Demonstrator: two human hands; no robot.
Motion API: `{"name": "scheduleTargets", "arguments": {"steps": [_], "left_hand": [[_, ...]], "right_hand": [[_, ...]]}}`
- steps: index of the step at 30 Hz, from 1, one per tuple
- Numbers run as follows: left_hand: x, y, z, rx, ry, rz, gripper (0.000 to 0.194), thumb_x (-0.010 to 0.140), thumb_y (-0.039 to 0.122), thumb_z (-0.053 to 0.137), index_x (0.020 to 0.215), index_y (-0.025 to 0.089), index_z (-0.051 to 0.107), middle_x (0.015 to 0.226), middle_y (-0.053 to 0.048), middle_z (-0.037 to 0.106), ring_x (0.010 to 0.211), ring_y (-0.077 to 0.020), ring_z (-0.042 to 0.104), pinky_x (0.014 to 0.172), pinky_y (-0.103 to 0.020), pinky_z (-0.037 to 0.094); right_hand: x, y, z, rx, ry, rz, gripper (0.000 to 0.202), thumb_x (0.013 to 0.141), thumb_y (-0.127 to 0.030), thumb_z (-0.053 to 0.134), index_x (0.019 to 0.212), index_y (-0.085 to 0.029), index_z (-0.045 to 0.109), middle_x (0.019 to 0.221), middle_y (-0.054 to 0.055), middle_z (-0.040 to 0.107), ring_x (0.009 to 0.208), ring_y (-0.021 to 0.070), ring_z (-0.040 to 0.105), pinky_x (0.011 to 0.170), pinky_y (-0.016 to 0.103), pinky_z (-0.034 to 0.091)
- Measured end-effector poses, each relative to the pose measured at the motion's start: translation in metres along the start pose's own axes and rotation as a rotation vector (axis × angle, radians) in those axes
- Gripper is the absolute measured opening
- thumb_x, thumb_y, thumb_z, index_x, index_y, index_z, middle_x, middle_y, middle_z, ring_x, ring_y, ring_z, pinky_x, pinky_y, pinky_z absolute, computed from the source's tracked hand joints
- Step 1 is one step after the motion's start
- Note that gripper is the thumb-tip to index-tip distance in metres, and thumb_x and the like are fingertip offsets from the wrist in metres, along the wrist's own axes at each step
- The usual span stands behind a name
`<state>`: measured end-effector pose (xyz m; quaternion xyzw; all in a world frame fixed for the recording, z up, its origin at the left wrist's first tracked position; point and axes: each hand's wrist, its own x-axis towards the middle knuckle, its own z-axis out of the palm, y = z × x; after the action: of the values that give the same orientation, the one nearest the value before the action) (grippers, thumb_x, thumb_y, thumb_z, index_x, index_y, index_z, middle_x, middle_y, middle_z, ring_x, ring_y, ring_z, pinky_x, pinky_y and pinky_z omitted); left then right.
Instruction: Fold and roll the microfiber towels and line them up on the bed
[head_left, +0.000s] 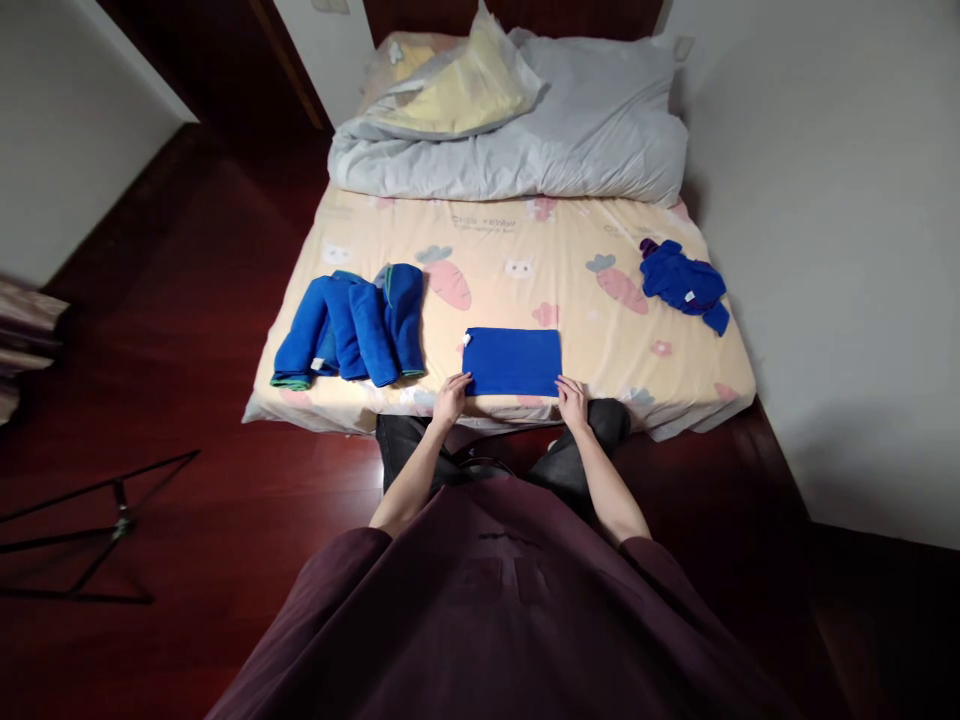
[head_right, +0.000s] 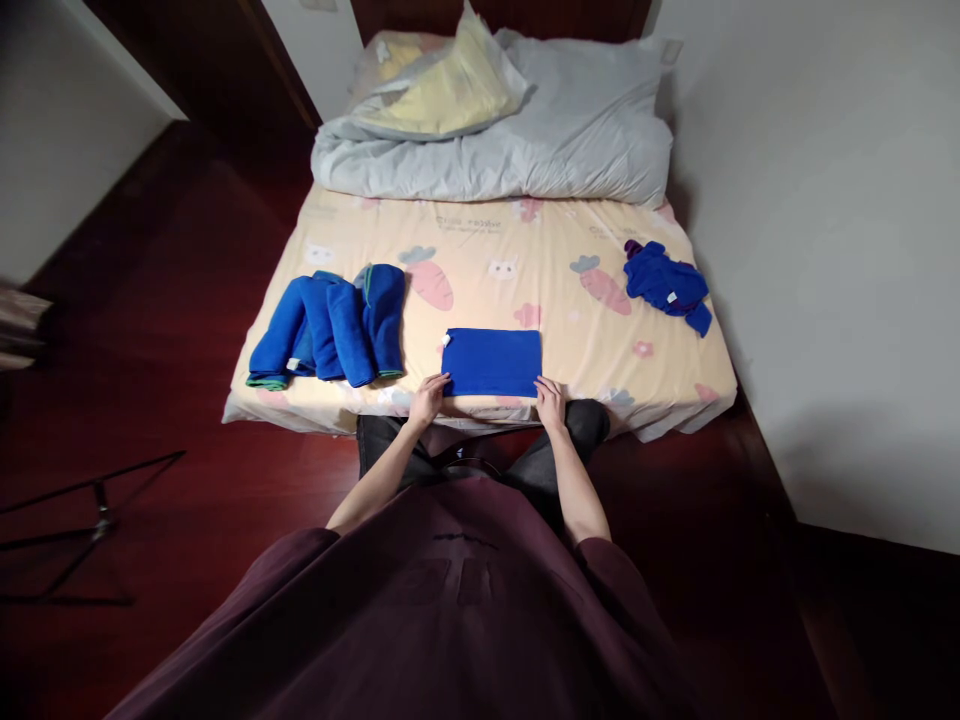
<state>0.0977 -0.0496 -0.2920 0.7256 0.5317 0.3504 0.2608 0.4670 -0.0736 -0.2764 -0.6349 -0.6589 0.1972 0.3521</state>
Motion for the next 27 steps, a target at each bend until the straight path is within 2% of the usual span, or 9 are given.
{"name": "scheduleTargets", "arguments": {"steps": [3, 6, 10, 15, 19, 22, 24, 27], "left_hand": [[-0.003, 0.000, -0.002, -0.017, -0.028, -0.023, 0.039, 0.099, 0.025, 0.049, 0.133, 0.019, 0.068, 0.147, -0.012, 0.063, 0.143, -0.0261, 0.052, 0.125, -0.051, 0.040], [-0.002, -0.002, -0.004, -0.016, -0.065, -0.017, 0.048, 0.092, 0.032, 0.063, 0.138, 0.019, 0.065, 0.151, -0.013, 0.060, 0.146, -0.0296, 0.049, 0.126, -0.053, 0.038], [0.005, -0.009, -0.005, -0.010, -0.078, -0.004, 0.060, 0.077, 0.019, 0.067, 0.138, 0.018, 0.065, 0.147, -0.013, 0.063, 0.140, -0.0328, 0.053, 0.123, -0.053, 0.042], [0.011, -0.011, 0.001, -0.020, -0.031, -0.035, 0.068, 0.066, 0.005, 0.057, 0.132, 0.017, 0.069, 0.139, -0.012, 0.068, 0.131, -0.0321, 0.058, 0.118, -0.051, 0.047], [0.013, -0.011, 0.007, -0.063, 0.068, -0.156, 0.055, 0.073, 0.005, 0.054, 0.122, 0.019, 0.074, 0.130, -0.010, 0.073, 0.128, -0.0295, 0.060, 0.114, -0.050, 0.050], [0.015, -0.014, 0.010, -0.122, 0.107, -0.240, 0.040, 0.085, 0.015, 0.054, 0.120, 0.019, 0.074, 0.128, -0.011, 0.074, 0.126, -0.0272, 0.063, 0.107, -0.045, 0.054], [0.016, -0.019, 0.011, -0.175, 0.105, -0.265, 0.036, 0.090, 0.023, 0.055, 0.120, 0.018, 0.074, 0.130, -0.012, 0.073, 0.123, -0.0260, 0.066, 0.101, -0.041, 0.057], [0.017, -0.028, 0.011, -0.224, 0.125, -0.246, 0.036, 0.089, 0.031, 0.060, 0.118, 0.016, 0.074, 0.130, -0.014, 0.073, 0.117, -0.0255, 0.068, 0.096, -0.038, 0.058]], "right_hand": [[0.001, 0.002, 0.000, 0.014, -0.012, 0.000, 0.033, 0.097, -0.029, 0.056, 0.122, -0.020, 0.077, 0.141, 0.011, 0.068, 0.134, 0.0270, 0.057, 0.121, 0.047, 0.042], [0.003, 0.005, 0.000, 0.020, -0.025, -0.005, 0.037, 0.089, -0.035, 0.069, 0.123, -0.020, 0.076, 0.143, 0.012, 0.067, 0.134, 0.0284, 0.058, 0.120, 0.048, 0.044], [0.006, 0.010, -0.002, 0.063, -0.040, 0.008, 0.044, 0.080, -0.026, 0.075, 0.124, -0.020, 0.076, 0.142, 0.011, 0.067, 0.135, 0.0284, 0.059, 0.120, 0.048, 0.044], [0.012, 0.010, -0.004, 0.198, -0.024, 0.167, 0.049, 0.076, -0.015, 0.061, 0.123, -0.019, 0.076, 0.131, 0.011, 0.073, 0.127, 0.0256, 0.067, 0.113, 0.045, 0.053], [0.013, 0.008, -0.008, 0.271, -0.012, 0.189, 0.045, 0.077, -0.014, 0.055, 0.114, -0.017, 0.079, 0.129, 0.011, 0.074, 0.128, 0.0244, 0.067, 0.111, 0.042, 0.054], [0.013, 0.007, -0.010, 0.324, 0.000, 0.193, 0.042, 0.078, -0.017, 0.055, 0.113, -0.017, 0.079, 0.134, 0.012, 0.072, 0.131, 0.0256, 0.065, 0.110, 0.042, 0.055], [0.012, 0.007, -0.010, 0.360, 0.012, 0.201, 0.041, 0.078, -0.018, 0.057, 0.112, -0.018, 0.079, 0.134, 0.013, 0.072, 0.131, 0.0268, 0.065, 0.110, 0.044, 0.055], [0.012, 0.010, -0.008, 0.406, 0.024, 0.206, 0.041, 0.078, -0.022, 0.058, 0.112, -0.018, 0.079, 0.129, 0.012, 0.074, 0.128, 0.0277, 0.067, 0.111, 0.045, 0.054]]}}
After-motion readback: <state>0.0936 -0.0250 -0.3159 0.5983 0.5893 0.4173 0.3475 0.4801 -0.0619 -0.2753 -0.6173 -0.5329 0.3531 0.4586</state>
